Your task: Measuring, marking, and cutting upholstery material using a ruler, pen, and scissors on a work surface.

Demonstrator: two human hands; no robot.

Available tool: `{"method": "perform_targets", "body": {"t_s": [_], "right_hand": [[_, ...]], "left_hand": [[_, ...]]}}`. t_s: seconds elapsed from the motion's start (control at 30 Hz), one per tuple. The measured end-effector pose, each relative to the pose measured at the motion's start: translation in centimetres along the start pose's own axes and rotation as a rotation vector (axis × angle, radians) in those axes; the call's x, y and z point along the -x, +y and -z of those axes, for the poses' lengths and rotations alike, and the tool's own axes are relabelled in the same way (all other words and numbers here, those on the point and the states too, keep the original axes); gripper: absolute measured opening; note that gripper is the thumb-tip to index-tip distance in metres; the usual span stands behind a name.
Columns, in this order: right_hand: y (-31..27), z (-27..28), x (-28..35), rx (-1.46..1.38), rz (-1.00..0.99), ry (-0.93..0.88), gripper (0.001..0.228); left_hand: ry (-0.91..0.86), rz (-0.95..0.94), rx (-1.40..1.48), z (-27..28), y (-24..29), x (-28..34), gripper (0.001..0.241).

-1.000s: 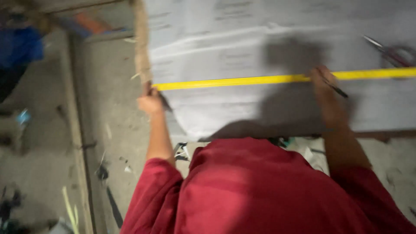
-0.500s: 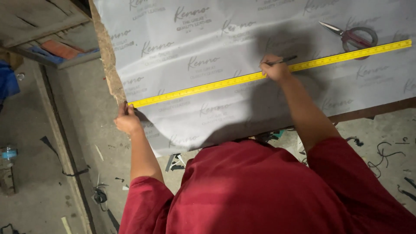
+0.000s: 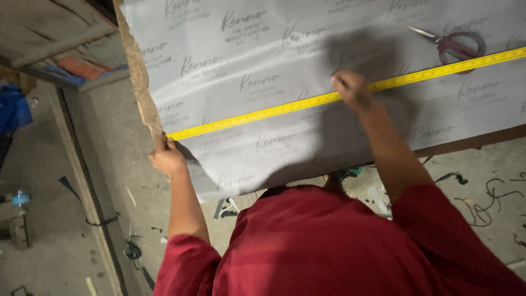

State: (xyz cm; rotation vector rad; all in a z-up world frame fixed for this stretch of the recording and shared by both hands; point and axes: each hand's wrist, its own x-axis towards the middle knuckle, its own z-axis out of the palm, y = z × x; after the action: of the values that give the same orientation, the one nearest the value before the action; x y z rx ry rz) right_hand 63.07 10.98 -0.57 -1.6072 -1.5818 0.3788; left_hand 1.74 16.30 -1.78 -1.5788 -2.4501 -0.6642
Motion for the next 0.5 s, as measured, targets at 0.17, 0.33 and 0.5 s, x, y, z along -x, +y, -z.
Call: {"method": "perform_targets", "body": {"t_s": [0.17,0.33,0.5], "right_hand": [[-5.4,1.6,3.3,0.125,0.369,-0.208,0.024],[-12.6,5.4,13.2,0.242,0.03,-0.18,0.022],[-17.8,7.8,30.2,0.192,-0.524,0.024,0.049]], "left_hand": [[0.048,-0.308,0.136,1.9,4.3,5.1,0.067],[-0.283,-0.26,0.586,1.3,11.5,6.8,0.077],[-0.511,-0.518,0.915,0.0,22.9,12.0,0.096]]}}
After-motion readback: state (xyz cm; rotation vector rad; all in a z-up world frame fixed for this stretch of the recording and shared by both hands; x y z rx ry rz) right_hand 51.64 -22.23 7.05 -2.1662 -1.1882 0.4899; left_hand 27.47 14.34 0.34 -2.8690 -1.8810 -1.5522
